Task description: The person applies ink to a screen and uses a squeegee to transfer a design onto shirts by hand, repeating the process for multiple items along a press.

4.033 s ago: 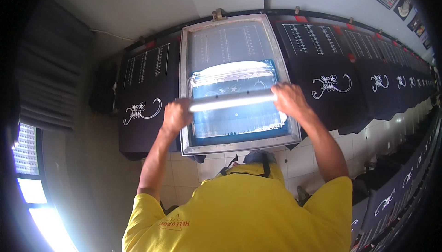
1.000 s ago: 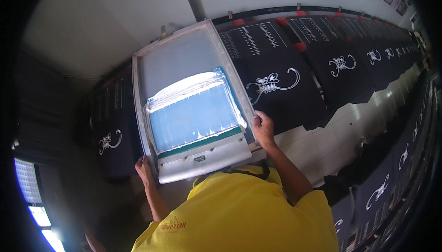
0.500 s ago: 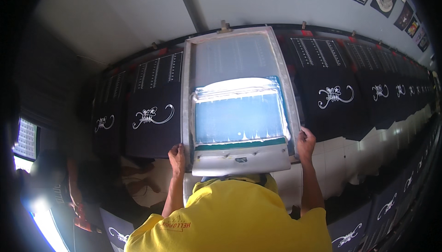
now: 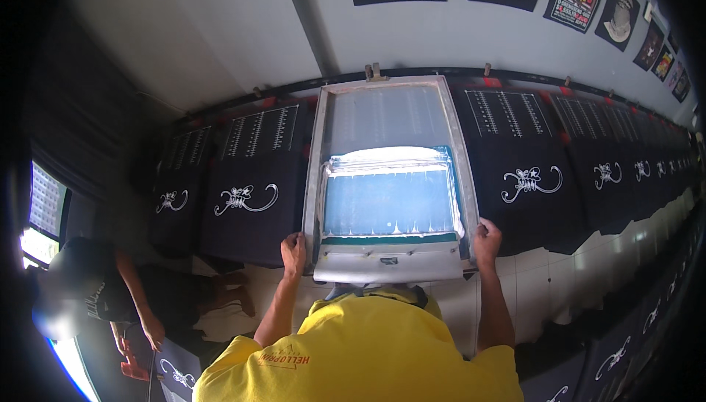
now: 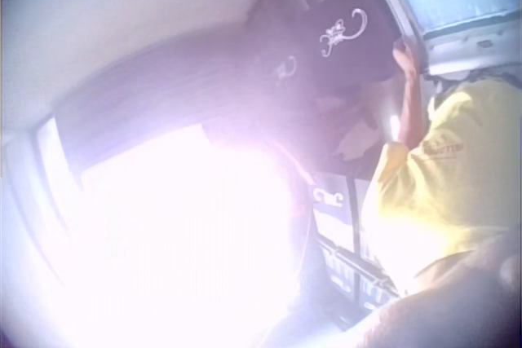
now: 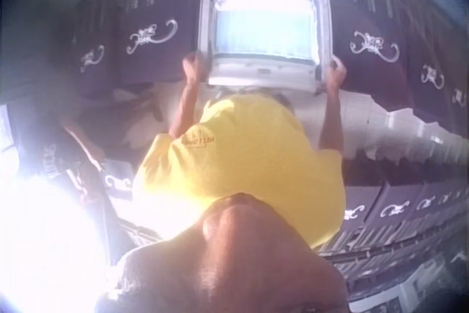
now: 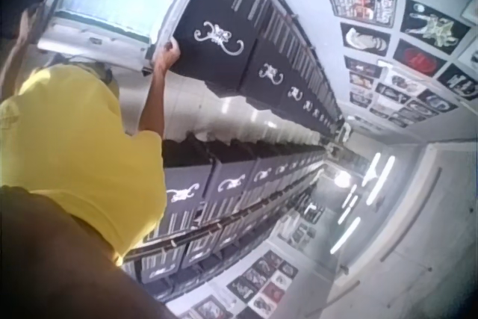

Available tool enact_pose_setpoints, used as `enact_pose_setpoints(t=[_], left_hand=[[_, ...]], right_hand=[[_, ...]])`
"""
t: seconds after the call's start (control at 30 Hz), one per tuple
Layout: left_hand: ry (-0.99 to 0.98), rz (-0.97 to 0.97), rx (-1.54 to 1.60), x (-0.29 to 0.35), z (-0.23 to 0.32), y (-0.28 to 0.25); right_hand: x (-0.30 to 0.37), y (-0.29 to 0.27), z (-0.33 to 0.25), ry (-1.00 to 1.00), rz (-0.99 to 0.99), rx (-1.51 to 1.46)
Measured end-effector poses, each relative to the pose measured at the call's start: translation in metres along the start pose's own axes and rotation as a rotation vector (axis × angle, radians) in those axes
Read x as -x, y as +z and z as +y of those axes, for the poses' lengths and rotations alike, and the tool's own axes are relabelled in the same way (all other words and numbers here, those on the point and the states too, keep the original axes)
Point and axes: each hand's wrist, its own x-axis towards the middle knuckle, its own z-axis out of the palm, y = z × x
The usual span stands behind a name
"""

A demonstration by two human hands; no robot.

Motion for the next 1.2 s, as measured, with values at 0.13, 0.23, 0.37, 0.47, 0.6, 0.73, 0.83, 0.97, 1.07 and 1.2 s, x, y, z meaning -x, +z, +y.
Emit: enact_pose_setpoints(t=[0.13,0.23,0.37,0.47,0.6,0.73,0.83,0.97,1.07,1.2], left_hand=[[-0.006,0.001,-0.020,0.006,-0.005,0.000],[-0.010,-0.010,-0.015,-0.011,-0.007,0.017],[-0.012,-0.007,-0.035,-0.044,-0.005,0.040],[0.003,-0.017,-0.050,-0.084,-0.002,0.065],[-0.024,-0.034,-0.037,-0.152,0.025,0.109],[-0.020,-0.051,-0.036,-0.217,0.044,0.167],[-0.020,-0.070,-0.061,-0.257,0.064,0.217],[0.029,-0.091,-0.136,-0.311,0.086,0.307],[0.014,-0.123,-0.155,-0.332,0.066,0.387],[-0.016,-0.136,-0.147,-0.349,0.056,0.461]], right_hand=[[0.006,-0.011,-0.004,-0.007,-0.005,0.020],[-0.011,0.003,0.005,-0.005,-0.012,0.014],[-0.043,0.034,0.017,-0.021,-0.010,0.015],[-0.084,0.063,0.025,-0.011,-0.006,0.024],[-0.158,0.103,0.018,-0.006,-0.008,0.015],[-0.241,0.138,0.034,0.043,-0.038,-0.020],[-0.300,0.161,0.058,0.032,-0.016,-0.026],[-0.390,0.196,0.110,0.022,-0.004,0.025],[-0.437,0.223,0.177,0.033,-0.022,-0.005],[-0.480,0.248,0.235,-0.029,0.034,-0.004]])
